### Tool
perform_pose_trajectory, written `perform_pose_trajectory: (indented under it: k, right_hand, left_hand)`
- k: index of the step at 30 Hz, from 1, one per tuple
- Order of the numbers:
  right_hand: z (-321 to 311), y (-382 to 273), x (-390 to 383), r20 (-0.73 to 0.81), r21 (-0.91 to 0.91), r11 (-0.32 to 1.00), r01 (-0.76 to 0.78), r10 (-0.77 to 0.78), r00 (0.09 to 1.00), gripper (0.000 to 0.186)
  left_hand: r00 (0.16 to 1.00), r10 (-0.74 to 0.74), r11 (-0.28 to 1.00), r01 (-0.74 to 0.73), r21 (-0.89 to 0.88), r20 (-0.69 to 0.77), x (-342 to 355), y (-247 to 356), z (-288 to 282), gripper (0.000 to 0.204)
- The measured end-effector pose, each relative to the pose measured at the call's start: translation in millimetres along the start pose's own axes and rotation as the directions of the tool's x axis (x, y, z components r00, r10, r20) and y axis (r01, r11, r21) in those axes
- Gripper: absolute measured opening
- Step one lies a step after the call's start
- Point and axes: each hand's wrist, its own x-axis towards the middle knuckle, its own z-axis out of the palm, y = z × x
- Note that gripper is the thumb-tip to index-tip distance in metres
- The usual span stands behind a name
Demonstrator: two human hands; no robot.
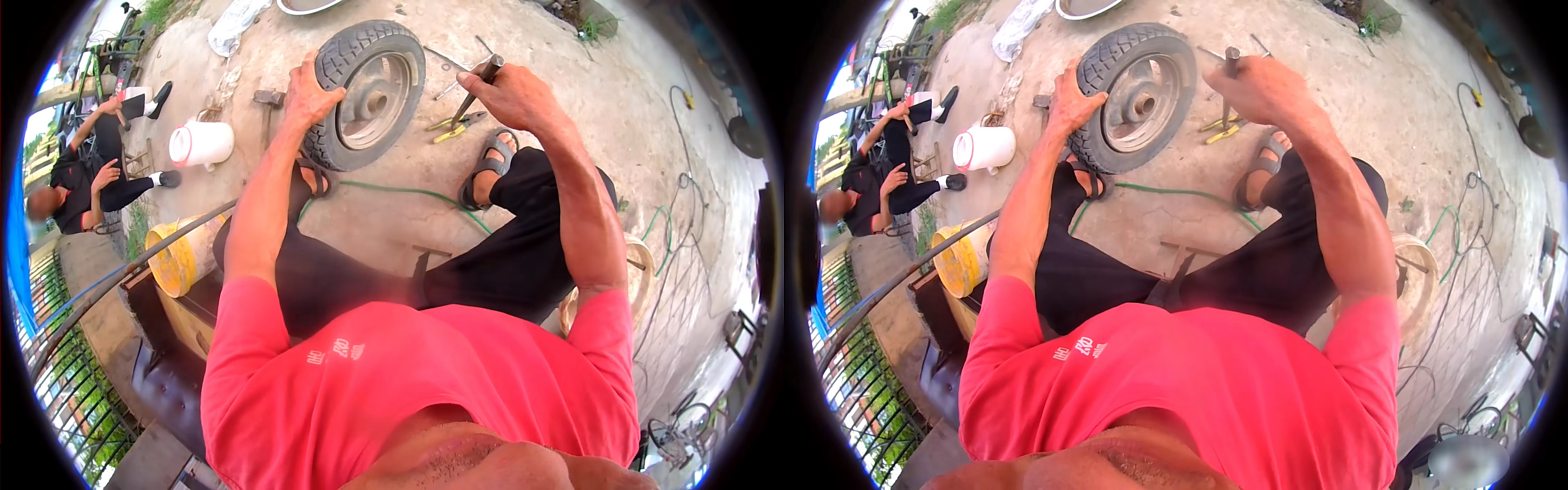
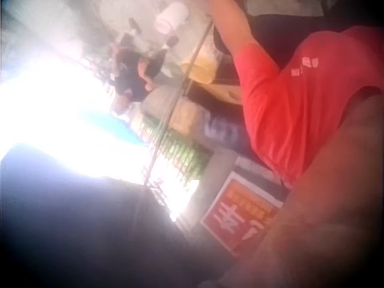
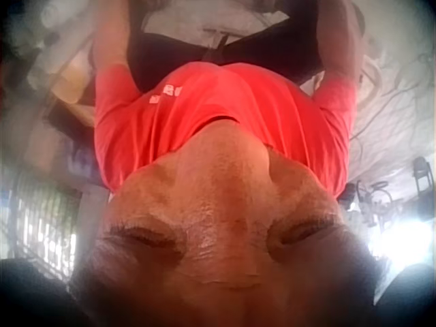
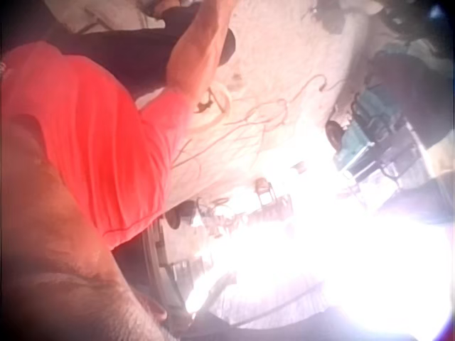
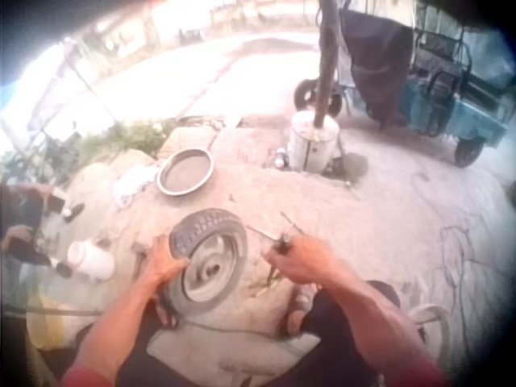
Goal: The person uses a pry bar and hammer to remove a tire from a wheel rim, then uses a pair of pliers and a pry bar to pull a tube into the tire and reseat the tire onto the rim.
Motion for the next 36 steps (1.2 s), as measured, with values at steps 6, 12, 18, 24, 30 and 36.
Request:
perform_pose_trajectory:
  k: [6,12,18,24,30,36]
  right_hand:
    - [0.0,3.1,-1.5,-0.009,-0.022,0.998,0.065,-0.065,0.998,0.059]
    - [1.4,6.9,0.0,0.006,-0.012,0.999,0.044,-0.044,0.999,0.058]
    - [-1.6,23.8,1.7,0.062,-0.106,0.994,-0.014,0.021,0.998,0.055]
    - [7.7,9.2,13.1,-0.015,0.077,0.996,0.039,-0.038,0.999,0.052]
    - [4.4,3.3,17.3,-0.027,0.069,0.997,0.020,-0.018,0.999,0.049]
    - [9.6,-6.2,21.4,-0.041,0.089,0.996,0.029,-0.026,0.999,0.047]
  left_hand:
    - [0.979,-0.188,0.981,0.183,-0.069,-0.077,11.2,-6.7,7.3,0.109]
    - [0.815,-0.579,0.566,0.434,-0.701,0.037,16.5,-111.0,29.0,0.099]
    - [0.486,-0.516,-0.436,0.560,-0.705,0.705,-113.7,-131.8,165.0,0.078]
    - [0.498,-0.831,-0.140,0.245,-0.959,0.248,-144.1,-183.3,284.2,0.076]
    - [0.526,-0.805,-0.199,0.197,-0.960,0.275,-142.0,-213.0,313.9,0.077]
    - [0.533,-0.831,-0.123,0.103,-0.987,0.160,-143.7,-211.0,316.5,0.076]
